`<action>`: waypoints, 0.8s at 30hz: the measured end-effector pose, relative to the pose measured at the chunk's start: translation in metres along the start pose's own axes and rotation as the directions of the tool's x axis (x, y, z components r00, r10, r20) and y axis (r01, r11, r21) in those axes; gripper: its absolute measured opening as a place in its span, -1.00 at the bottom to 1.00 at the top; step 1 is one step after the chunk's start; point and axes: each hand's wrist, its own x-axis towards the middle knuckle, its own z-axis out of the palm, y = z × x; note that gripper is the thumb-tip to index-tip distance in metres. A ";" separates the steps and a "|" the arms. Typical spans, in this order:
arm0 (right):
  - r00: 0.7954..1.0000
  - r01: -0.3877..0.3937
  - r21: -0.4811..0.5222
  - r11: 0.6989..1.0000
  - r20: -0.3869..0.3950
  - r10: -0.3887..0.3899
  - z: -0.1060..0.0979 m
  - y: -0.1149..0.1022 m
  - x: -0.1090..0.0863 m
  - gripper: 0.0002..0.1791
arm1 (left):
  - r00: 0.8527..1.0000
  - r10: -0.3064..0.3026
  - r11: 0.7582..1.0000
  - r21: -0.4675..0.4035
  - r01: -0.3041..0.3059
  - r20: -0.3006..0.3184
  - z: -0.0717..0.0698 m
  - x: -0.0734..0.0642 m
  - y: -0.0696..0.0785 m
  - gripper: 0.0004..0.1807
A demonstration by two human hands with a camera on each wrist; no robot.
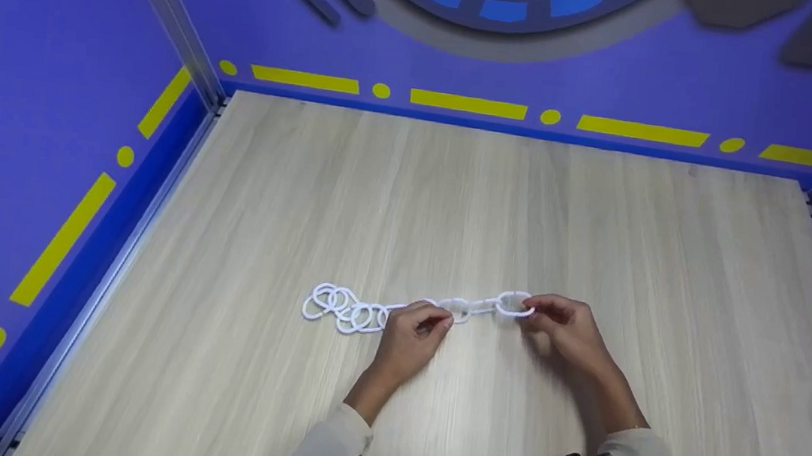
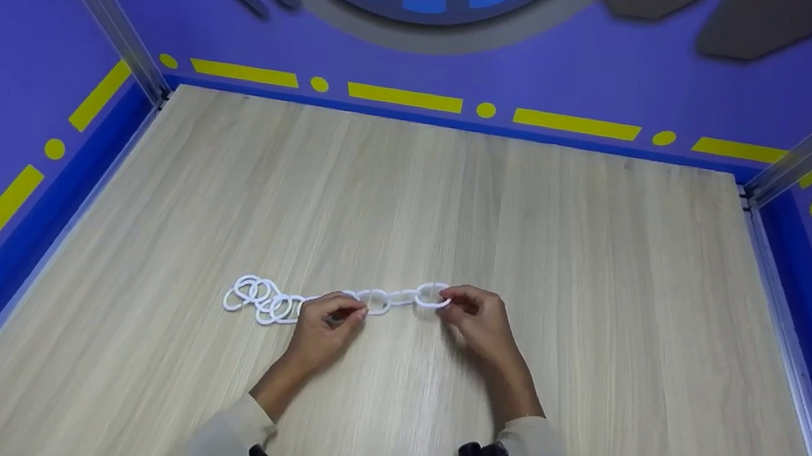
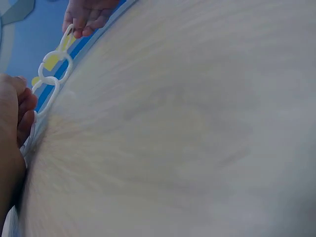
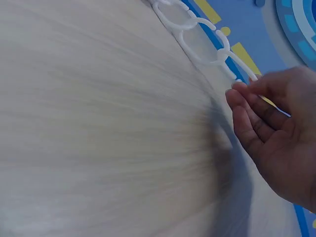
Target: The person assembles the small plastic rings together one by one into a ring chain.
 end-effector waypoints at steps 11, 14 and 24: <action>0.986 -0.114 -0.004 0.993 -0.125 0.113 -0.013 0.001 0.003 -0.72 | 0.998 0.068 0.953 0.297 -0.065 0.001 -0.007 0.000 -0.001 -0.78; 0.984 -0.128 -0.016 0.992 -0.128 0.125 -0.020 0.003 0.003 -0.70 | 0.997 0.067 0.924 0.374 -0.075 0.034 -0.016 0.002 -0.004 -0.76; 0.965 -0.156 -0.022 0.988 -0.216 0.148 -0.045 0.010 -0.002 -0.66 | 0.994 0.104 0.878 0.467 -0.101 0.019 -0.058 0.010 -0.028 -0.82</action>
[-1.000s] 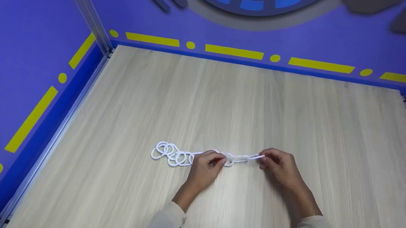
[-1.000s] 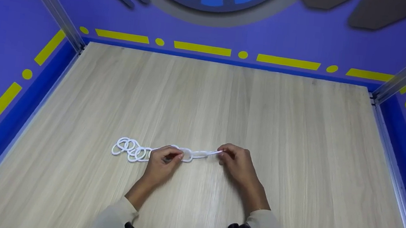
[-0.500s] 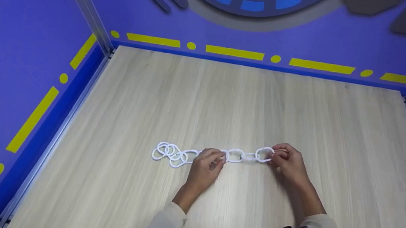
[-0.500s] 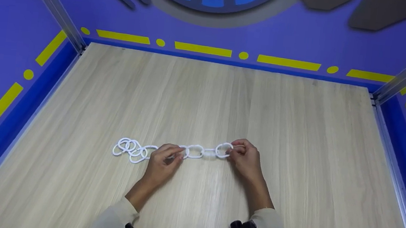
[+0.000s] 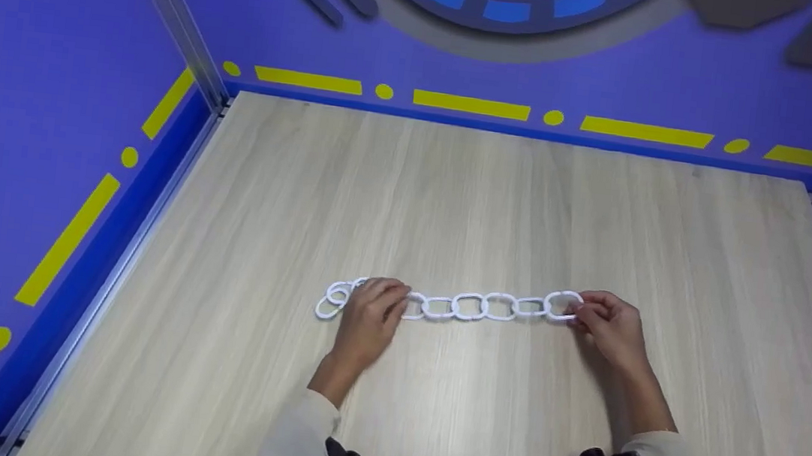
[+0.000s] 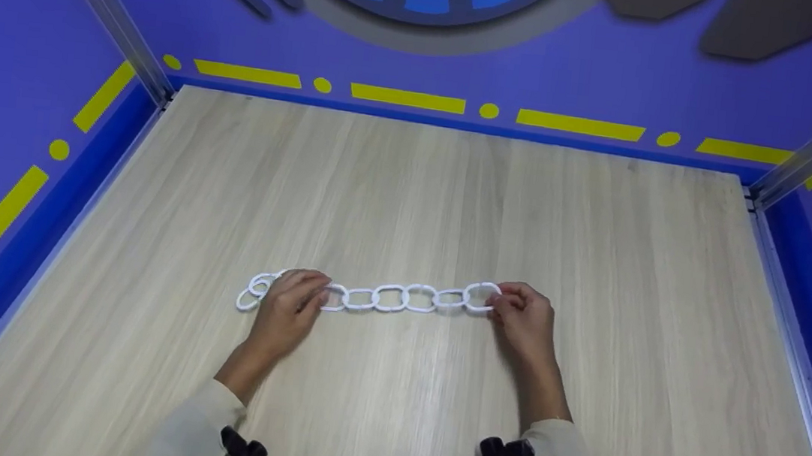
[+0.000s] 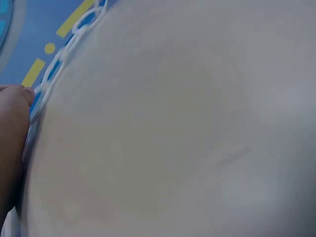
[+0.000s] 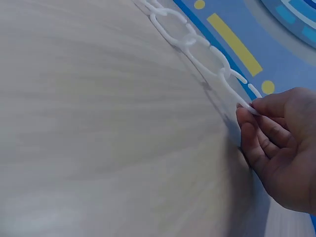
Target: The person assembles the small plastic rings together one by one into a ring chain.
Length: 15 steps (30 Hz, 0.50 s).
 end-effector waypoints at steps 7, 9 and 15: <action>0.996 -0.062 -0.078 0.995 -0.063 0.057 -0.023 0.005 -0.001 -0.64 | 0.999 -0.001 0.998 0.063 0.003 -0.033 -0.021 0.001 -0.028 -0.87; 0.994 -0.077 -0.081 0.994 -0.083 0.070 -0.027 0.005 0.000 -0.64 | 0.999 0.004 0.996 0.087 0.000 -0.042 -0.026 0.001 -0.033 -0.87; 0.986 -0.077 -0.132 0.988 -0.158 0.055 -0.042 0.008 -0.001 -0.69 | 0.998 -0.067 0.990 0.119 0.068 -0.017 -0.040 0.001 -0.045 -0.86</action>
